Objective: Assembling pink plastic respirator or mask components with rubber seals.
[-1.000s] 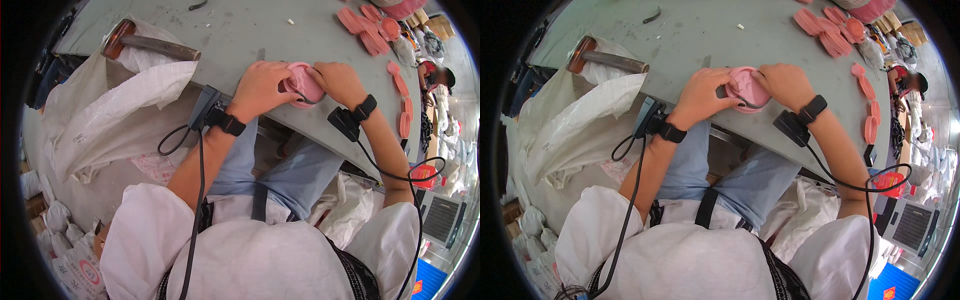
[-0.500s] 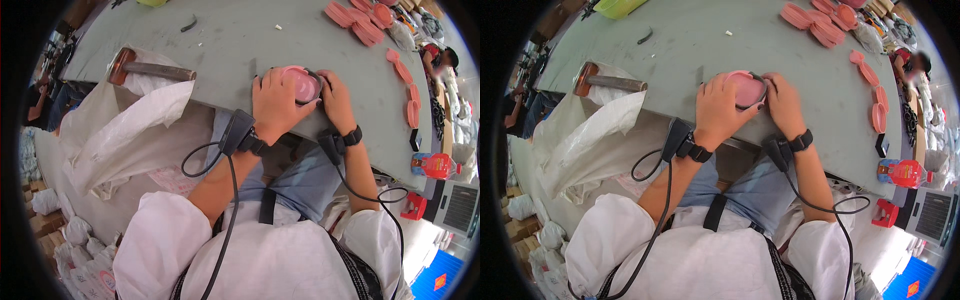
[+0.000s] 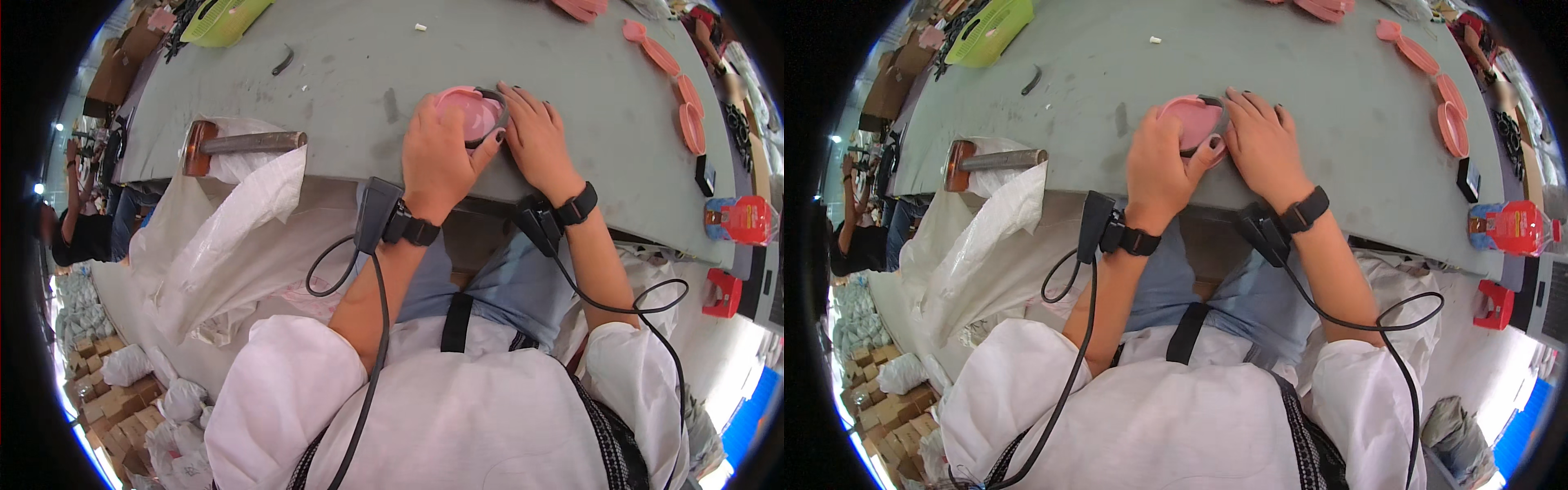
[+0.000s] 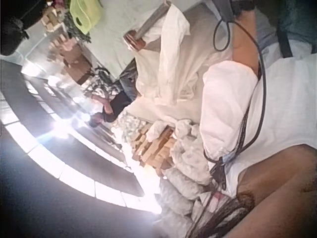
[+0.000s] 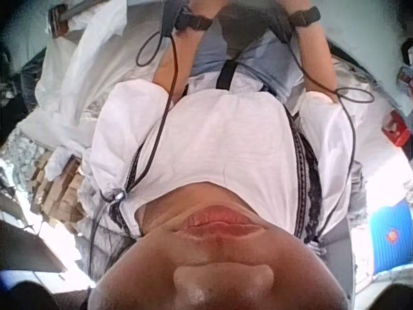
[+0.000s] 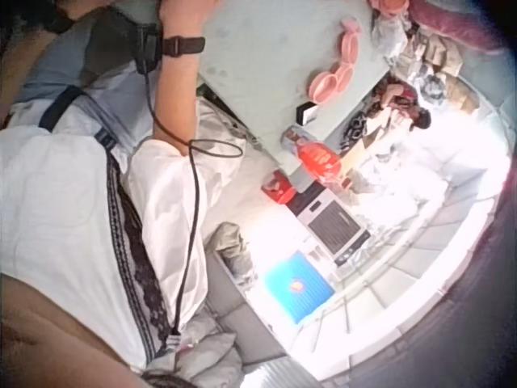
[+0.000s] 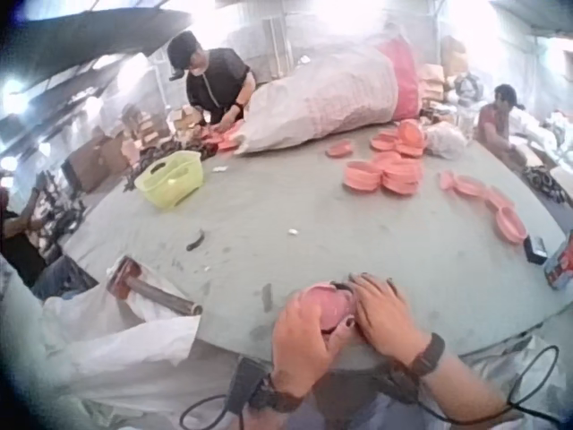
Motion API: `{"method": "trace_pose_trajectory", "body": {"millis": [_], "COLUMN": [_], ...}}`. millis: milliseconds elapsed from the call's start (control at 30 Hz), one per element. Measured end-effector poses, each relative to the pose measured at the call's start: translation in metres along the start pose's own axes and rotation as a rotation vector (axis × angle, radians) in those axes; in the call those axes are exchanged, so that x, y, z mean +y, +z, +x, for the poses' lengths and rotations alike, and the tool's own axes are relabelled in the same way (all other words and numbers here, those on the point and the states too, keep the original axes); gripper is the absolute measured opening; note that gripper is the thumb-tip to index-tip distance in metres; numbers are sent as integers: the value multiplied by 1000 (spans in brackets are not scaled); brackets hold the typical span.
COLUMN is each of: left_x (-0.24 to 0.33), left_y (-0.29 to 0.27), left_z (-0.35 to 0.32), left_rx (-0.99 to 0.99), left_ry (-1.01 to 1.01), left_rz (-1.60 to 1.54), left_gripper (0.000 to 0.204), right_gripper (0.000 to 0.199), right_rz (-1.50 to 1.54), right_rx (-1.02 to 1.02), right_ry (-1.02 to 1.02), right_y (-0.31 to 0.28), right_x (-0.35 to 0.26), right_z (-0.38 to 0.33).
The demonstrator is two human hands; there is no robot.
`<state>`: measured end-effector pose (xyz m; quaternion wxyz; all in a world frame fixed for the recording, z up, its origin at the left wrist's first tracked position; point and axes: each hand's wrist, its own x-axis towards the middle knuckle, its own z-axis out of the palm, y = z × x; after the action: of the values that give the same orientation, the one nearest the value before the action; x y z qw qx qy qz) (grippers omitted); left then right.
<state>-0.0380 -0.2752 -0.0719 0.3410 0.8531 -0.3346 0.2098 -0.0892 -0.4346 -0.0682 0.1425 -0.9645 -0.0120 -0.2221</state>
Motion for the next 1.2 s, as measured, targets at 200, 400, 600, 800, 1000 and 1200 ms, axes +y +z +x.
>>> {"method": "trace_pose_trajectory", "body": {"millis": [200,400,600,800,1000,1200], "left_x": [4,-7,-2,34,29,-8], "left_y": [-1,6,-12,-8,-6,4], "left_z": [3,4,3,11,15,11], "left_rx": [-35,115,-20,-118,-134,-5], "left_ry": [-2,-31,-394,-151,-124,-292], "left_rz": [-80,-72,-404,-126,-158,-456], "left_gripper": [51,26,23,54,57,44], "right_gripper": [34,32,30,29,28,27], "right_rz": [-2,-7,7,37,33,29], "right_rx": [23,89,103,111,121,145], "right_ry": [54,67,99,119,94,93], "right_y": [2,13,14,15,10,12], "right_x": [-2,0,0,-2,-2,-3], "right_z": [-2,-1,-6,-5,-5,-4]}}
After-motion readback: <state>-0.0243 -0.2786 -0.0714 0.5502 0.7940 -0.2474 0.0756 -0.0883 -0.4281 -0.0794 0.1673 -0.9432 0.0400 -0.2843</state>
